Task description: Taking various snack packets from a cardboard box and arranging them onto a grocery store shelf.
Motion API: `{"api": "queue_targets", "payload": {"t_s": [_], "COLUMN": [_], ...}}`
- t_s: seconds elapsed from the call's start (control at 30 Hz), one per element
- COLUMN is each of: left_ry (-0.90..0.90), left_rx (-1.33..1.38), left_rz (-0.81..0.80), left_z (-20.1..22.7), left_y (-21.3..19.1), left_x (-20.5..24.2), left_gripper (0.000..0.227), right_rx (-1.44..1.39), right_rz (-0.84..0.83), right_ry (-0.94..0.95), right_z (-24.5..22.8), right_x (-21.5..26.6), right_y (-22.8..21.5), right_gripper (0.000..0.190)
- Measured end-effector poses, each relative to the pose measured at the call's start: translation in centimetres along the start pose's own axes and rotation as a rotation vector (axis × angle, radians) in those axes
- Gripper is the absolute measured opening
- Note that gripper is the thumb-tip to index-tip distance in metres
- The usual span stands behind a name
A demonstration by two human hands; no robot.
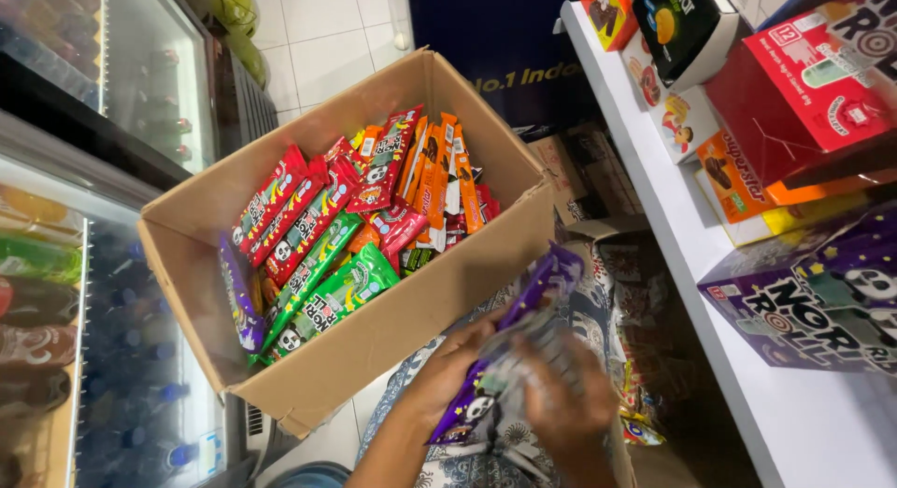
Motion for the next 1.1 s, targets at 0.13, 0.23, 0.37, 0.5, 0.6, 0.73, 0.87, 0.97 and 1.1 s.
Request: {"api": "queue_targets", "payload": {"t_s": [0.13,0.23,0.37,0.5,0.6,0.73,0.87,0.97,1.1], "left_ry": [-0.053,-0.05,-0.035,0.174,0.158,-0.062,-0.052,-0.047,0.155], "left_rx": [-0.091,-0.034,0.2,0.085,0.063,0.186,0.065,0.231,0.153], "left_rz": [-0.059,-0.051,0.035,0.108,0.087,0.011,0.01,0.004,0.122], "left_z": [-1.3,-0.9,1.9,3.8,2.7,0.4,0.6,1.6,3.0], "left_y": [0.1,0.8,1.5,1.2,1.3,2.1,2.6,3.1,1.0], "left_x": [0.2,0.3,0.1,-0.6,-0.4,0.2,0.4,0.1,-1.1], "left_gripper": [0.053,0.054,0.059,0.062,0.06,0.057,0.057,0.057,0.059], "right_rx": [0.106,0.084,0.02,-0.221,-0.146,0.077,0.047,0.057,-0.169], "right_rz": [0.229,0.219,-0.026,-0.154,-0.13,0.117,0.177,-0.002,-0.239], "right_ry": [0.137,0.109,-0.007,-0.124,-0.239,0.095,0.1,0.083,0.017], "right_z": [2.2,2.0,-1.3,-2.9,0.4,3.2,1.5,-0.5,-2.2], "right_x": [-6.5,-6.6,0.2,4.4,2.1,-5.3,-6.9,-2.9,3.4], "right_y": [-1.8,-0.9,1.5,2.9,1.9,-0.2,-0.9,0.6,1.9], "right_gripper": [0.049,0.05,0.055,0.059,0.048,0.052,0.053,0.055,0.064]}}
Point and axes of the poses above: each hand's wrist, its own x-axis away from the middle knuckle, its own y-axis out of the palm, z = x × y, the point moved 2 cm from there along -x, towards the middle knuckle, and after that the axes turned 6 degrees about z, right-handed, at the moved point
